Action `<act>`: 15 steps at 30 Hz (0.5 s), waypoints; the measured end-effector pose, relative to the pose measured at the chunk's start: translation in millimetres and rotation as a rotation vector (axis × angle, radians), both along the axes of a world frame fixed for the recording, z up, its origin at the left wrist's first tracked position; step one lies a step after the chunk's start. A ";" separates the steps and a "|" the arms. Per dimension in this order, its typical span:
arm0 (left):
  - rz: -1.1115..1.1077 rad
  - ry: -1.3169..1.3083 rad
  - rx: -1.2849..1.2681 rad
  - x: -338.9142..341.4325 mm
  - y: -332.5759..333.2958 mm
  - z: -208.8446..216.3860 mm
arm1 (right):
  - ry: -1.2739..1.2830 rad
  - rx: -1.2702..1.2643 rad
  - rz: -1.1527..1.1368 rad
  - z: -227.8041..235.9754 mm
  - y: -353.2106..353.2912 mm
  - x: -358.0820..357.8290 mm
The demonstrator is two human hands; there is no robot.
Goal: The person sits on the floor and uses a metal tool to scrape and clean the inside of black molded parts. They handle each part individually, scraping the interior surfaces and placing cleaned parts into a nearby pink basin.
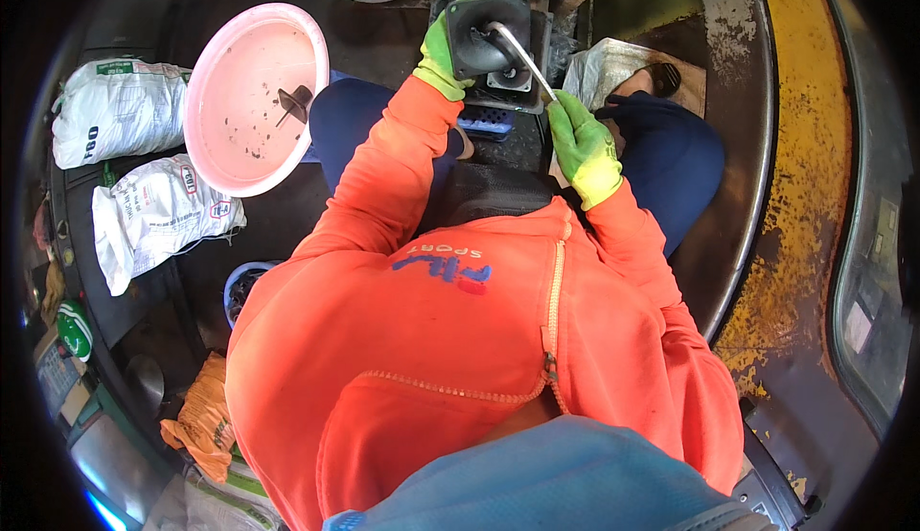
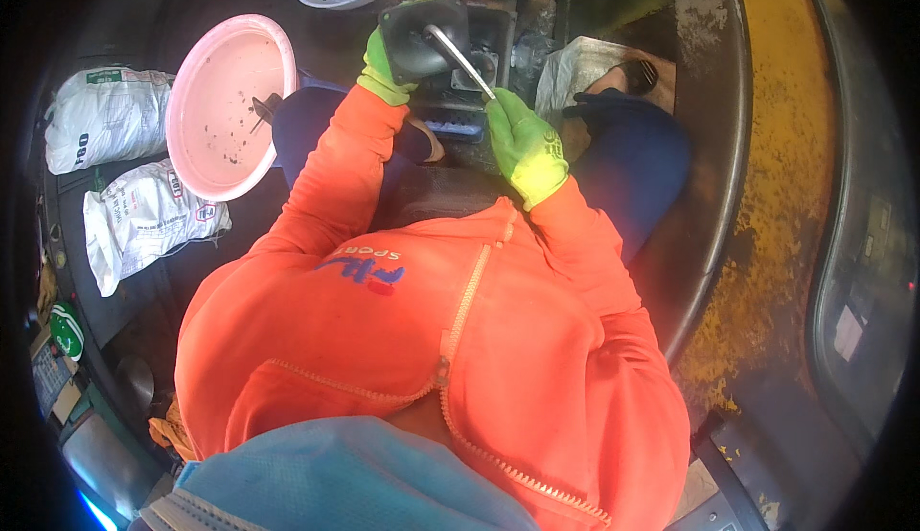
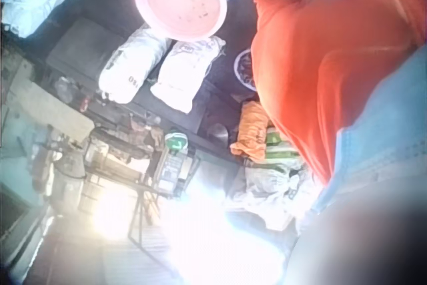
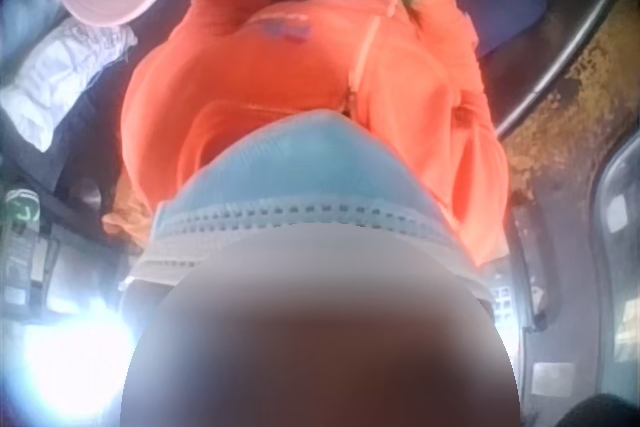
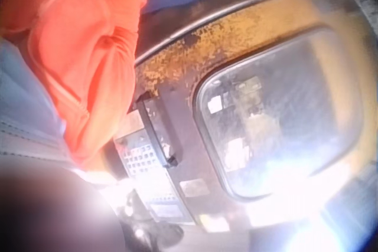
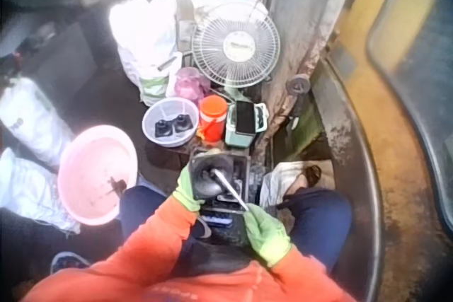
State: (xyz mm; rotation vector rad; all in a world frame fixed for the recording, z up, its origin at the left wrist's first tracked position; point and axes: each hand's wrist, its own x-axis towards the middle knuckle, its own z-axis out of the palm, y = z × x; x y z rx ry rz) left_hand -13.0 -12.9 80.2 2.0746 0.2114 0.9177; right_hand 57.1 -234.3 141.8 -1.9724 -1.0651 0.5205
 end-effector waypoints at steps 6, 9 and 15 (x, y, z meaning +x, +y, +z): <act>-0.071 -0.075 -0.335 7.8 -9.0 -8.7 | -0.031 0.082 -0.003 1.4 -3.7 -0.8; -0.013 -0.132 -0.305 8.0 -10.7 -15.6 | 0.071 0.084 -0.071 -1.3 -3.3 -2.6; -0.168 -0.232 -0.455 12.7 -11.6 -4.7 | -0.019 -0.049 -0.006 7.1 -3.5 -2.8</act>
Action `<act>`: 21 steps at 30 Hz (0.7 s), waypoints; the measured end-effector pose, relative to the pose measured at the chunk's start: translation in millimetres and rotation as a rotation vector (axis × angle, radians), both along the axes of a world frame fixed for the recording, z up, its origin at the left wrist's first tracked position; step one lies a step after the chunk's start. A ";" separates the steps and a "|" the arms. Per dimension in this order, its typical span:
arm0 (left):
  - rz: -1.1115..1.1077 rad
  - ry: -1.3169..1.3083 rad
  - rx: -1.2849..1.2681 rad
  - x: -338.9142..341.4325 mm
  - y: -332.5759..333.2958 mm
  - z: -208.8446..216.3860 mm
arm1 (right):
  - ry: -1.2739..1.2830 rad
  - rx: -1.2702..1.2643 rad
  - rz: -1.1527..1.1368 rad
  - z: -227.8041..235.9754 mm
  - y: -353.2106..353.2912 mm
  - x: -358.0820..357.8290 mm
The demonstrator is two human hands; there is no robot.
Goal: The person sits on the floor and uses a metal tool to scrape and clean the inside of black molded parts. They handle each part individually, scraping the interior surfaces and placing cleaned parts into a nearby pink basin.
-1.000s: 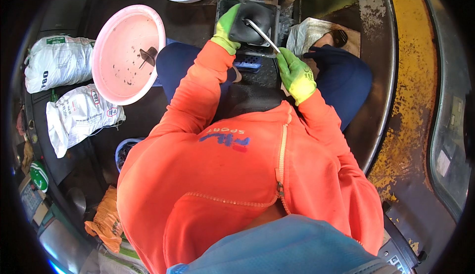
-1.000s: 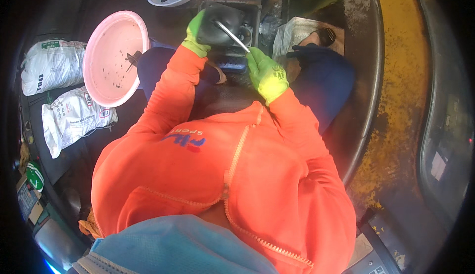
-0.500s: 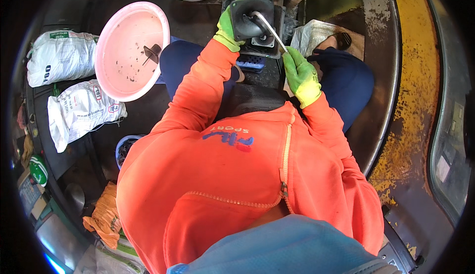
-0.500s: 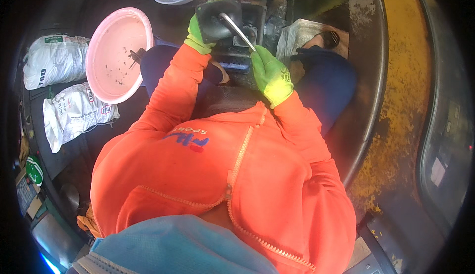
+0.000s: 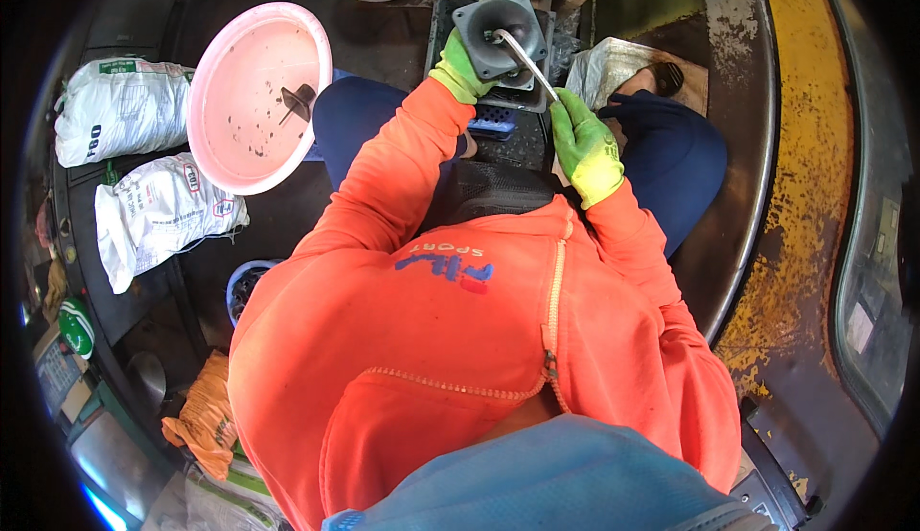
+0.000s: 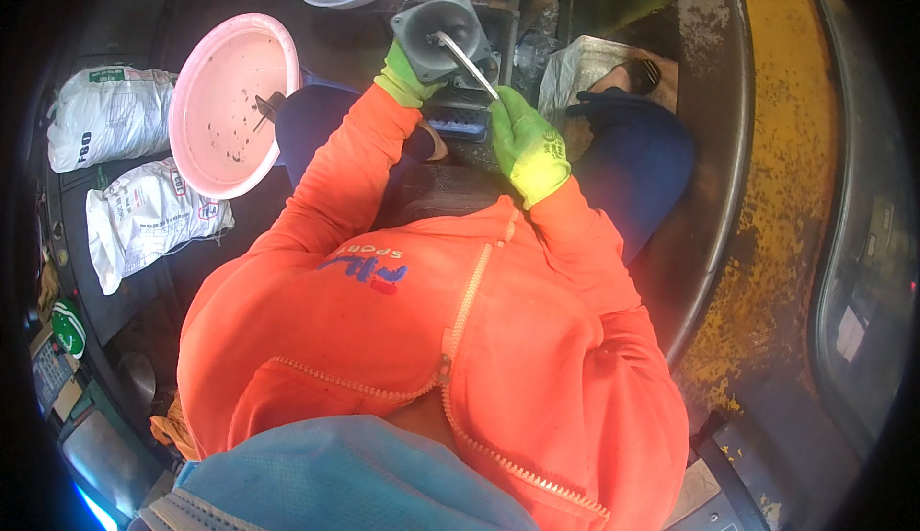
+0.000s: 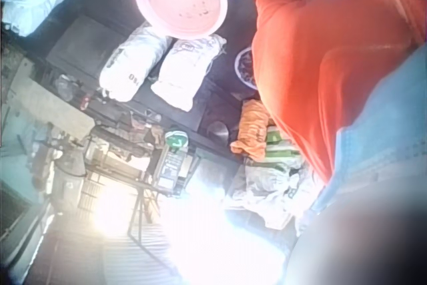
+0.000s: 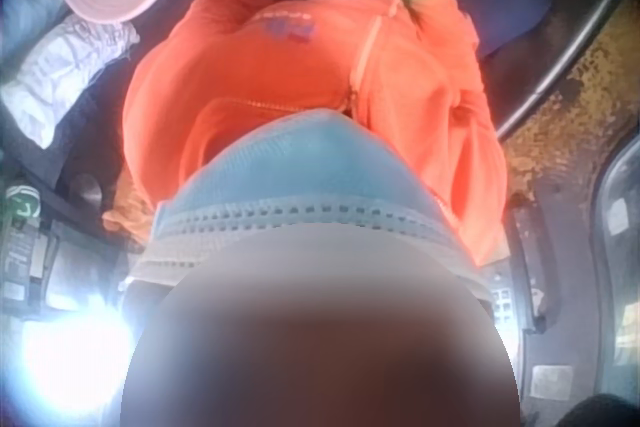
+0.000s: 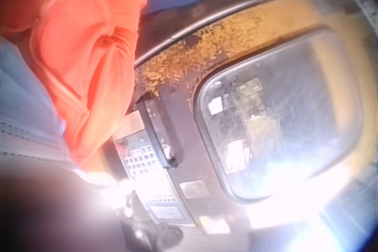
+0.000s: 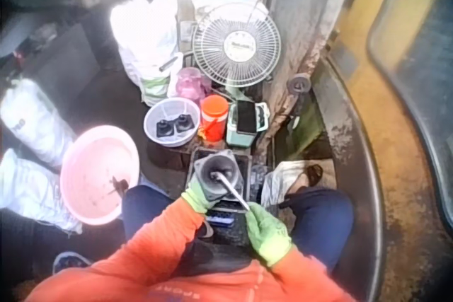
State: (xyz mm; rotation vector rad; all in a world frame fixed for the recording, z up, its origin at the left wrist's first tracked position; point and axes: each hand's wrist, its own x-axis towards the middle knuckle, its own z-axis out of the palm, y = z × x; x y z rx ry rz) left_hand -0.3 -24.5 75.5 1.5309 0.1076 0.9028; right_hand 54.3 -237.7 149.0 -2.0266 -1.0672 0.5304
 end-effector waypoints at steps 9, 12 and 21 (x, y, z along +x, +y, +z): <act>0.418 0.177 0.418 -6.4 -4.4 32.7 | -0.254 0.630 -0.032 16.8 -3.0 -6.1; 0.280 0.034 0.355 -3.1 -5.1 30.6 | -0.063 -0.049 0.032 11.9 4.3 0.5; 0.429 0.148 0.358 -5.2 -1.9 16.3 | 0.033 0.563 0.122 7.3 1.4 -4.6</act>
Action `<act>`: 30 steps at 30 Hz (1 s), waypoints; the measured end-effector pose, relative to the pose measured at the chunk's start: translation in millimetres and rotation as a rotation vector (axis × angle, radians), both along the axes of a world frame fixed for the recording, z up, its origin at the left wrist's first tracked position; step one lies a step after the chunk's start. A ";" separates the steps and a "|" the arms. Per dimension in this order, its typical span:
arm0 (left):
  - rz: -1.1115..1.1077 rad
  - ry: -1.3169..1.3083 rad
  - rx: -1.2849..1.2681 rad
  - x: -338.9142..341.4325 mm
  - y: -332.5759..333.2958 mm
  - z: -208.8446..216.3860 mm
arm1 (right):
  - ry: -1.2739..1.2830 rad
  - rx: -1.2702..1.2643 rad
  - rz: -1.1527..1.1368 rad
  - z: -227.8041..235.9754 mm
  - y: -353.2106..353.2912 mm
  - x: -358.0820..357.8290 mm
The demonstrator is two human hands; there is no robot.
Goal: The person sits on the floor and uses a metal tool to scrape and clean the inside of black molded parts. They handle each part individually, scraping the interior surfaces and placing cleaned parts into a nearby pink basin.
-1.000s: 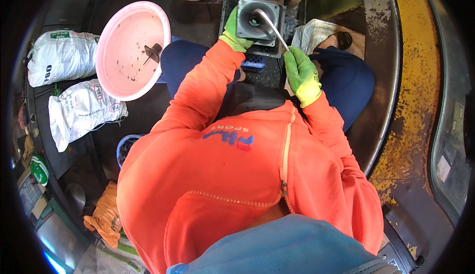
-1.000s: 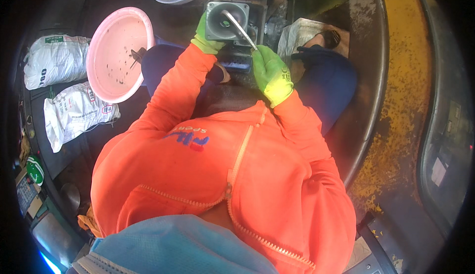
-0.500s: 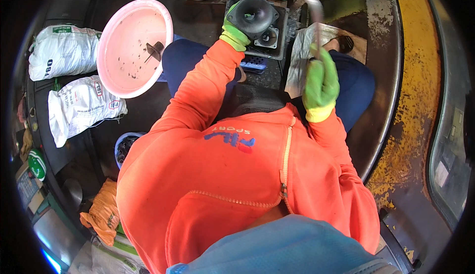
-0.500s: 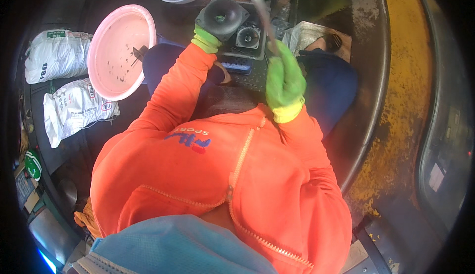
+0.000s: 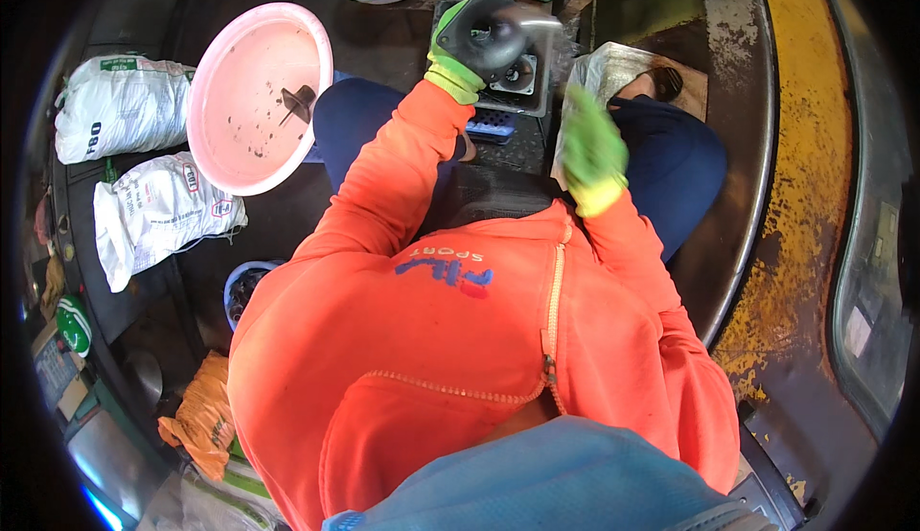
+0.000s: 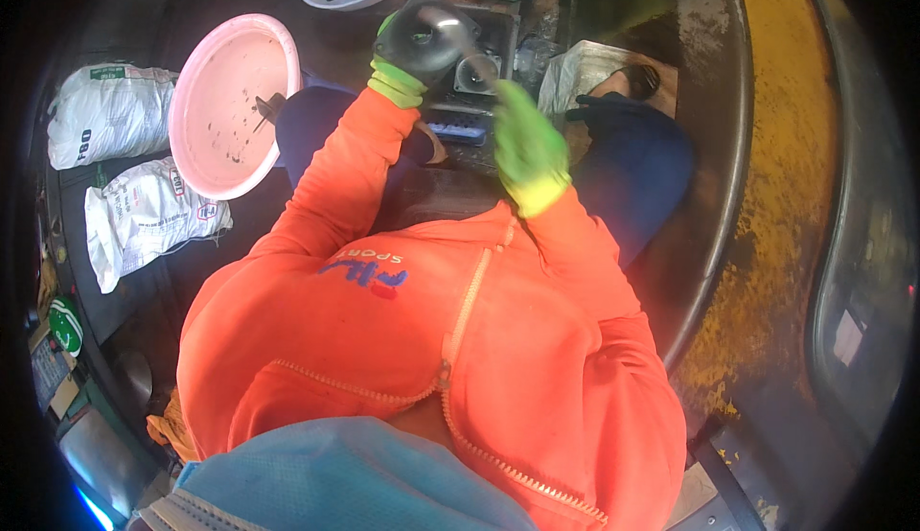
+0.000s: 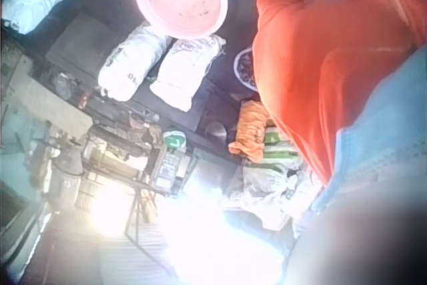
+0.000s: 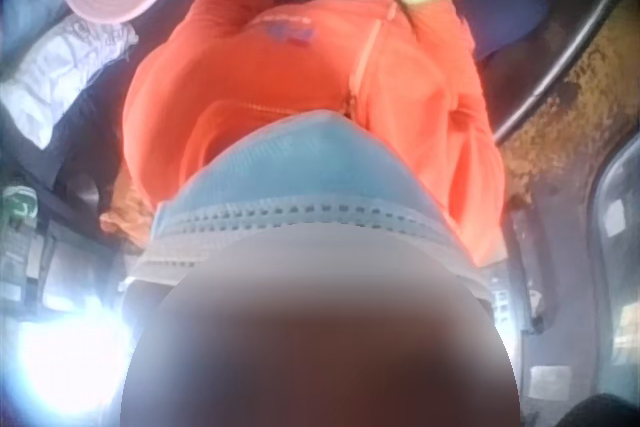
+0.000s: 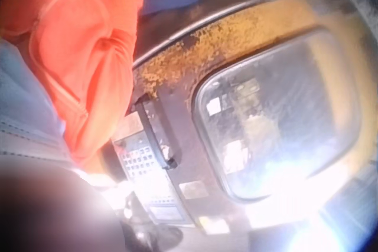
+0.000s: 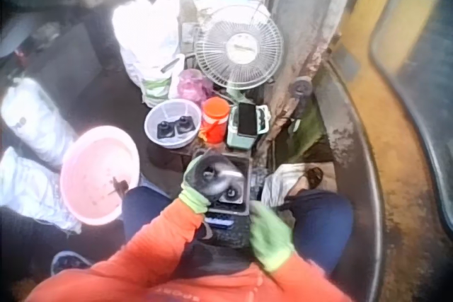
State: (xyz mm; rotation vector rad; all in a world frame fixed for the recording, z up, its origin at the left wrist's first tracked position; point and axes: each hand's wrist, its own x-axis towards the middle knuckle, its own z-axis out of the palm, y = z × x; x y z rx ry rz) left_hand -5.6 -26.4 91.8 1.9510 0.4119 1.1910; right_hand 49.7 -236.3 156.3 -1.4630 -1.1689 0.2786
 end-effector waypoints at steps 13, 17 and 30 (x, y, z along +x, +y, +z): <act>0.012 0.036 0.016 1.1 -3.9 -7.8 | -0.224 -0.641 -0.146 3.9 2.7 5.5; 0.020 0.133 0.006 -2.8 0.4 -16.5 | -0.222 -0.467 -0.210 -0.9 -0.4 10.2; -0.122 0.230 0.009 -7.5 9.1 -8.1 | -0.195 -0.180 -0.246 7.4 -5.8 7.9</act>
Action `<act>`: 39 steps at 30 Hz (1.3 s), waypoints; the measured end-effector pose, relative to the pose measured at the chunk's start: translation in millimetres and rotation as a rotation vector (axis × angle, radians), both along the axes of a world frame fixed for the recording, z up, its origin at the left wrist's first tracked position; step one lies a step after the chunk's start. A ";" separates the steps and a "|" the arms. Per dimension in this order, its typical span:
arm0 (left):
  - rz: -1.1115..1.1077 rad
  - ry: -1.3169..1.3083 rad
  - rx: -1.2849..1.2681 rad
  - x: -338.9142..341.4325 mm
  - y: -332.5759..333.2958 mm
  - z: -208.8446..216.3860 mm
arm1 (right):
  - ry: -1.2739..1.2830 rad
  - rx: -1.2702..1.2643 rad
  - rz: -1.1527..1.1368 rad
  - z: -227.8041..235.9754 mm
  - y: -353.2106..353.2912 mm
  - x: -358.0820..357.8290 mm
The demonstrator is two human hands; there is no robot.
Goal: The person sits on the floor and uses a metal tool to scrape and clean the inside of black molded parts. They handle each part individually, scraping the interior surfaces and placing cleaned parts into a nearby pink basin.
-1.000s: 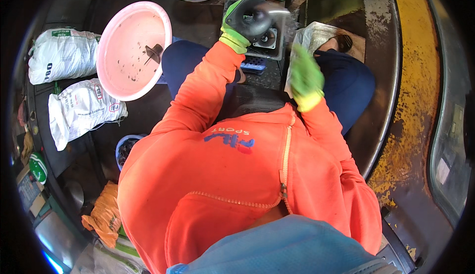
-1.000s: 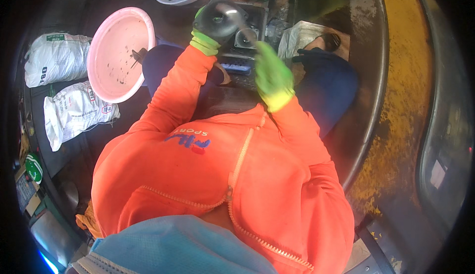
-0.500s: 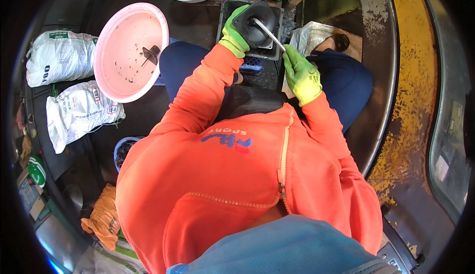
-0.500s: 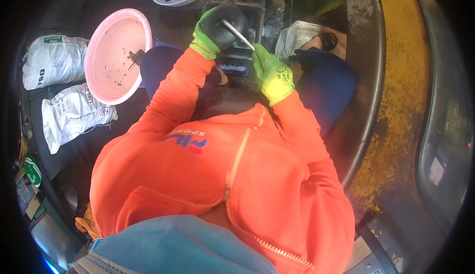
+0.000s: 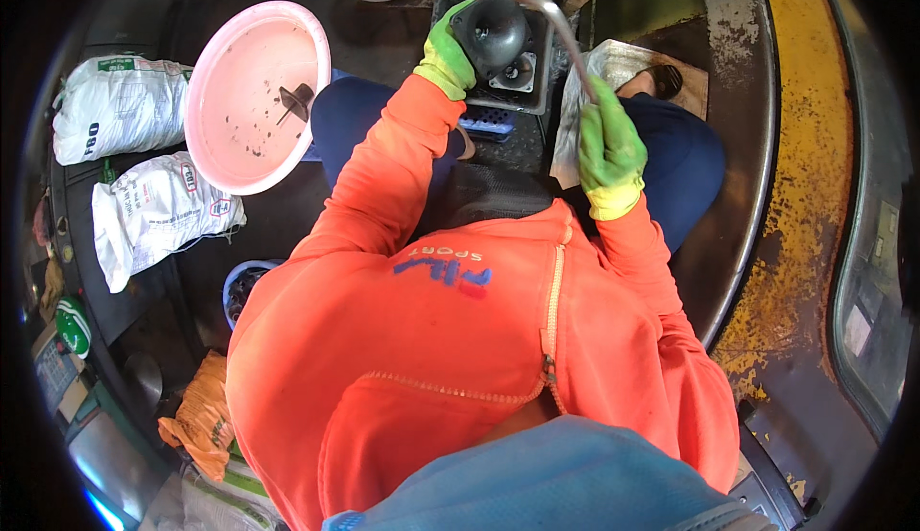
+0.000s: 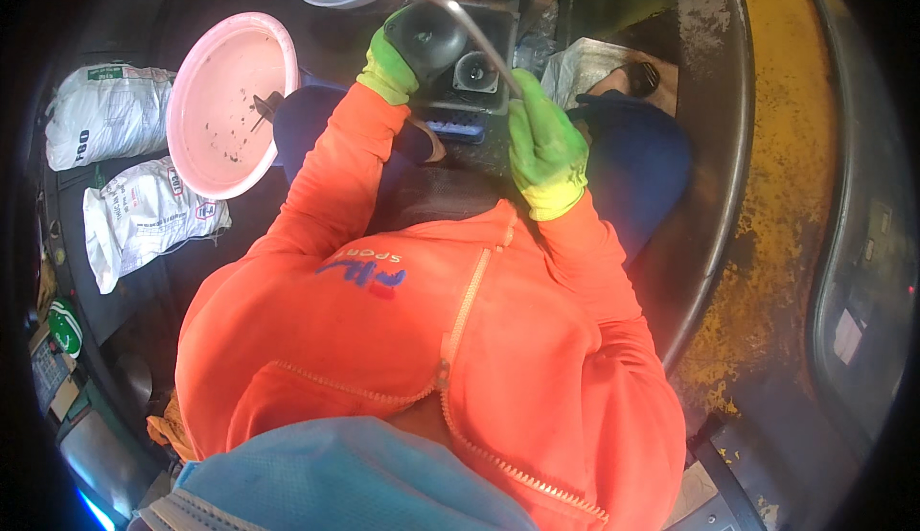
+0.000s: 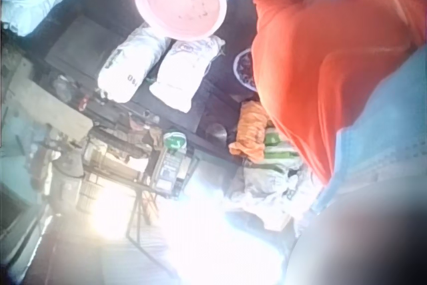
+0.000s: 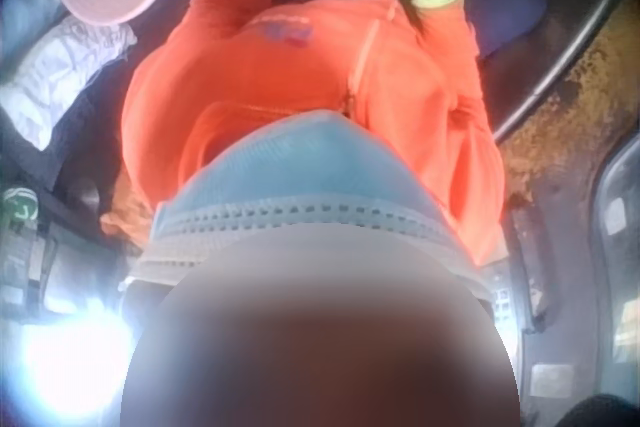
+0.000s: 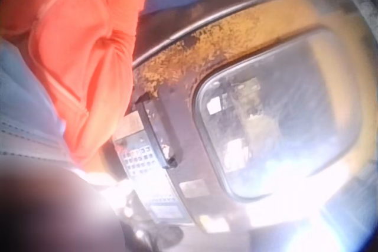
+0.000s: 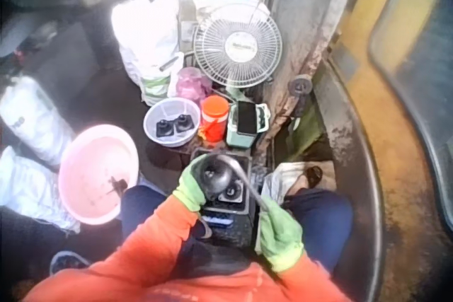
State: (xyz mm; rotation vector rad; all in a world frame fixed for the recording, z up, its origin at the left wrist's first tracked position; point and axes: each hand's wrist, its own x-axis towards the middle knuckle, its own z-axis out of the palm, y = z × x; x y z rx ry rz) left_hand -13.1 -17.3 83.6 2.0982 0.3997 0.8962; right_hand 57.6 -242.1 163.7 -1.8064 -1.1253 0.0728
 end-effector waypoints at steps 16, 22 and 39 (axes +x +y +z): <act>0.073 -0.143 0.124 10.9 -12.6 5.6 | -0.007 -0.285 0.007 -12.0 4.9 -0.2; -0.103 -0.370 -0.865 10.6 -7.0 -12.2 | 0.102 -0.229 0.032 -16.7 5.8 -2.6; -0.181 -0.294 -0.341 -3.6 -7.4 5.5 | 0.037 -0.270 0.084 -5.4 7.8 -1.8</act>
